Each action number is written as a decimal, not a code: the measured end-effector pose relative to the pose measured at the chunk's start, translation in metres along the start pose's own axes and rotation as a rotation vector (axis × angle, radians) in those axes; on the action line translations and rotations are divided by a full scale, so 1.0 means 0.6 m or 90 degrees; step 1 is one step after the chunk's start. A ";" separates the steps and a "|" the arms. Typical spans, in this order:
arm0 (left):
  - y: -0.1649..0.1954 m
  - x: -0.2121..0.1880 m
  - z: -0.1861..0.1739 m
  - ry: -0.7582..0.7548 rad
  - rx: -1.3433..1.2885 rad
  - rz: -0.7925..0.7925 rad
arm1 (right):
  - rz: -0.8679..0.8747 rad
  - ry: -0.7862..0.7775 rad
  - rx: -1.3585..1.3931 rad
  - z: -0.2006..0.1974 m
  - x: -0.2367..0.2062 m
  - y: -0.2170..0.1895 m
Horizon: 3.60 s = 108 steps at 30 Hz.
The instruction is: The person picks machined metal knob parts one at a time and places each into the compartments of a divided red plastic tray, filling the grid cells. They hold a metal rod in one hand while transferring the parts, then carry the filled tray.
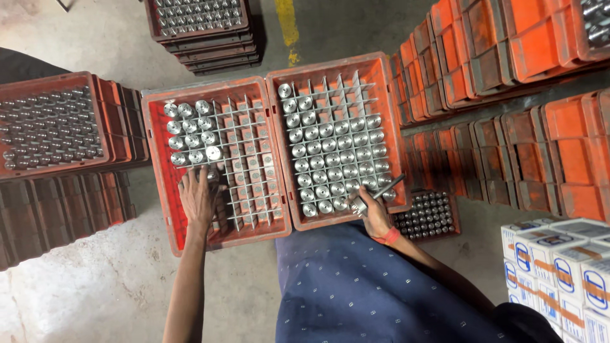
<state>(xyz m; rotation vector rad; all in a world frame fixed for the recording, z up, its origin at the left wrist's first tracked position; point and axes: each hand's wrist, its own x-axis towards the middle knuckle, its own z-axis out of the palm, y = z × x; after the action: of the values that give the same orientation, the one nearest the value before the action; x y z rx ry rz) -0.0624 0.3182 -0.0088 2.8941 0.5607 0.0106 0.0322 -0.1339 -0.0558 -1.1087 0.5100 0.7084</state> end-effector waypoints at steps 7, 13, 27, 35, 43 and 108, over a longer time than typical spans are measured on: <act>-0.039 -0.011 0.028 -0.075 0.084 0.020 | -0.047 -0.016 -0.066 0.017 0.008 0.011; -0.027 -0.070 -0.009 0.088 -0.450 -0.278 | -0.037 -0.038 -0.104 0.027 0.003 0.009; 0.224 -0.192 -0.048 0.304 -1.015 -0.337 | -0.485 -0.355 -0.628 0.236 -0.089 -0.057; 0.288 -0.185 -0.080 0.275 -0.809 -0.378 | -0.839 -0.384 -0.750 0.314 -0.104 -0.094; 0.297 -0.185 -0.073 0.271 -0.982 -0.412 | -0.918 -0.330 -0.663 0.300 -0.081 -0.064; 0.353 -0.199 -0.066 0.413 -0.928 -0.291 | -0.668 -0.394 -0.708 0.338 -0.151 -0.110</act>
<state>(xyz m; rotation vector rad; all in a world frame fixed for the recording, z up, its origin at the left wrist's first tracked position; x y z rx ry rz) -0.0967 0.0888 0.0742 1.2683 0.8014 0.8818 0.0245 0.0136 0.1230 -1.8099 -1.0976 0.2967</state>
